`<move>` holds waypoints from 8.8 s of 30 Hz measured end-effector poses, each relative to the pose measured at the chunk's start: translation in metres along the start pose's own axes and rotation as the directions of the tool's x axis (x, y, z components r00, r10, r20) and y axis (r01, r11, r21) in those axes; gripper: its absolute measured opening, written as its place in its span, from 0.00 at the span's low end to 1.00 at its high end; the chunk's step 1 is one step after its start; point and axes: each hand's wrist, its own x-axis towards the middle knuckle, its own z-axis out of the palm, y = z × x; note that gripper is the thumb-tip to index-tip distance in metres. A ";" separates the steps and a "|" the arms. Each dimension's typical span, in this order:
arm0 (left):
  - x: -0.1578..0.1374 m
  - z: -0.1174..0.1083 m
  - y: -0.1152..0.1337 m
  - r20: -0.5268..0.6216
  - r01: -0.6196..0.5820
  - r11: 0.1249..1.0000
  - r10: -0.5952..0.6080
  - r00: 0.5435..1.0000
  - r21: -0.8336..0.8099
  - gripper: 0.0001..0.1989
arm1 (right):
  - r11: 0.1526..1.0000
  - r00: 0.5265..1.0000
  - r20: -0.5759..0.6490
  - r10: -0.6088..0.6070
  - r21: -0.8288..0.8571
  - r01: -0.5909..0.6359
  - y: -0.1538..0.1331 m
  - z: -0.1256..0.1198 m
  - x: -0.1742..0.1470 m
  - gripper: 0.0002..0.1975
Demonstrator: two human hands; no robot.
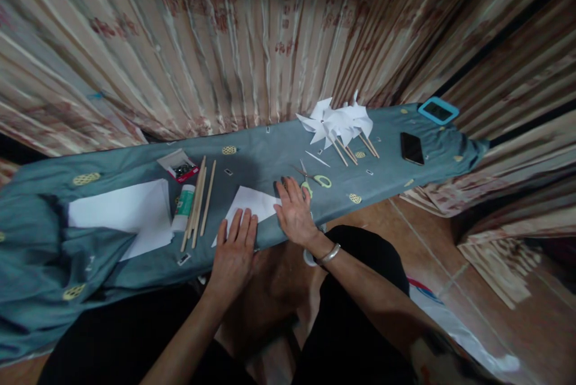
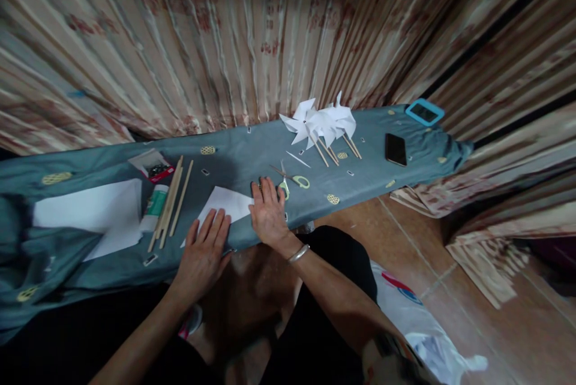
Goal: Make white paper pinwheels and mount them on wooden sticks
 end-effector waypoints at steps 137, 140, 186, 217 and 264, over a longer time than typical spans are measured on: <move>0.006 -0.028 -0.045 -0.183 0.281 0.638 -0.561 0.807 -0.717 0.24 | 0.557 0.878 0.163 0.449 0.718 -0.418 0.079 -0.039 0.013 0.19; 0.020 -0.041 -0.053 -0.269 0.231 0.676 -0.548 0.792 -0.699 0.22 | 0.118 0.867 0.319 0.383 0.914 -0.388 0.068 -0.040 0.015 0.24; 0.057 -0.033 -0.085 -0.289 0.201 0.628 -0.588 0.755 -0.752 0.20 | 0.286 0.771 0.586 -0.249 0.805 -0.519 0.033 -0.041 0.002 0.26; 0.055 -0.034 -0.084 -0.265 0.208 0.594 -0.608 0.748 -0.777 0.22 | 0.207 0.732 0.650 -0.204 0.760 -0.617 0.036 -0.035 0.001 0.19; 0.052 -0.027 -0.070 -0.189 0.139 0.490 -0.561 0.806 -0.860 0.21 | 0.238 0.756 0.622 -0.205 0.780 -0.578 0.035 -0.030 0.002 0.24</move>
